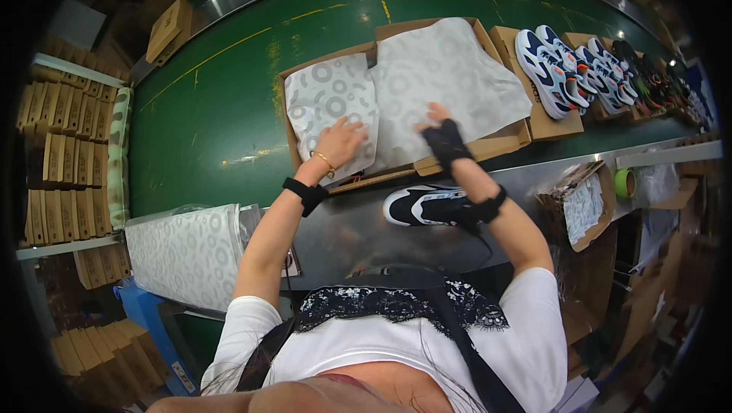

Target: Wrapping pairs of shoes in tissue paper and placing them into cardboard boxes on a factory conveyor belt.

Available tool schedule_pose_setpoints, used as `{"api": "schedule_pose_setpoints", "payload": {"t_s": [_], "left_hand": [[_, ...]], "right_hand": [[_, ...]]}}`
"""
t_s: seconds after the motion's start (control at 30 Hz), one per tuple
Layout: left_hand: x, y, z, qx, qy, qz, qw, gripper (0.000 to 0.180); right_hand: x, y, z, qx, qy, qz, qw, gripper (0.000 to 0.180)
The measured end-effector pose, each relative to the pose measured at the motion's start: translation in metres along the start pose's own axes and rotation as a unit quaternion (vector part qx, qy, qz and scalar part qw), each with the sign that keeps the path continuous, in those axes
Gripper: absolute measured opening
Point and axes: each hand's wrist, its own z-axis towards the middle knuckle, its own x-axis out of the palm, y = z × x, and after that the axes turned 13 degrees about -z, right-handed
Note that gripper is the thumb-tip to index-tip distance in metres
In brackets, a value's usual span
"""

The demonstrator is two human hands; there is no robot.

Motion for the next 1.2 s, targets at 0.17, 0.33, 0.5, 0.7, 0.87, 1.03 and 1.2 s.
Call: {"api": "schedule_pose_setpoints", "payload": {"t_s": [0.17, 0.33, 0.5, 0.7, 0.87, 1.03, 1.2], "left_hand": [[0.011, -0.008, -0.009, 0.008, 0.159, 0.302, 0.94, 0.036], [0.031, -0.063, -0.046, -0.014, 0.107, 0.067, 0.992, 0.033], [0.07, -0.044, -0.1, 0.09, 0.159, 0.119, 0.976, 0.096], [0.059, -0.055, -0.103, 0.061, 0.101, 0.002, 0.993, 0.098], [0.034, -0.075, -0.11, -0.006, 0.075, -0.219, 0.973, 0.082], [0.002, -0.1, -0.126, 0.006, -0.07, -0.395, 0.916, 0.086], [-0.015, -0.1, -0.119, 0.005, -0.086, -0.391, 0.916, 0.082]], "right_hand": [[-0.09, -0.007, -0.089, -0.103, -0.016, -0.328, 0.939, 0.032], [-0.084, -0.075, -0.146, -0.28, -0.045, -0.557, 0.78, 0.034], [-0.076, -0.06, -0.129, -0.355, -0.08, -0.524, 0.77, 0.022], [-0.051, 0.06, -0.118, -0.564, -0.089, -0.473, 0.671, 0.016], [-0.032, 0.162, -0.144, -0.65, -0.141, -0.387, 0.638, 0.012], [-0.06, 0.191, -0.124, -0.632, -0.221, -0.172, 0.722, 0.028], [-0.058, 0.161, -0.098, -0.536, -0.182, -0.157, 0.809, 0.022]]}}
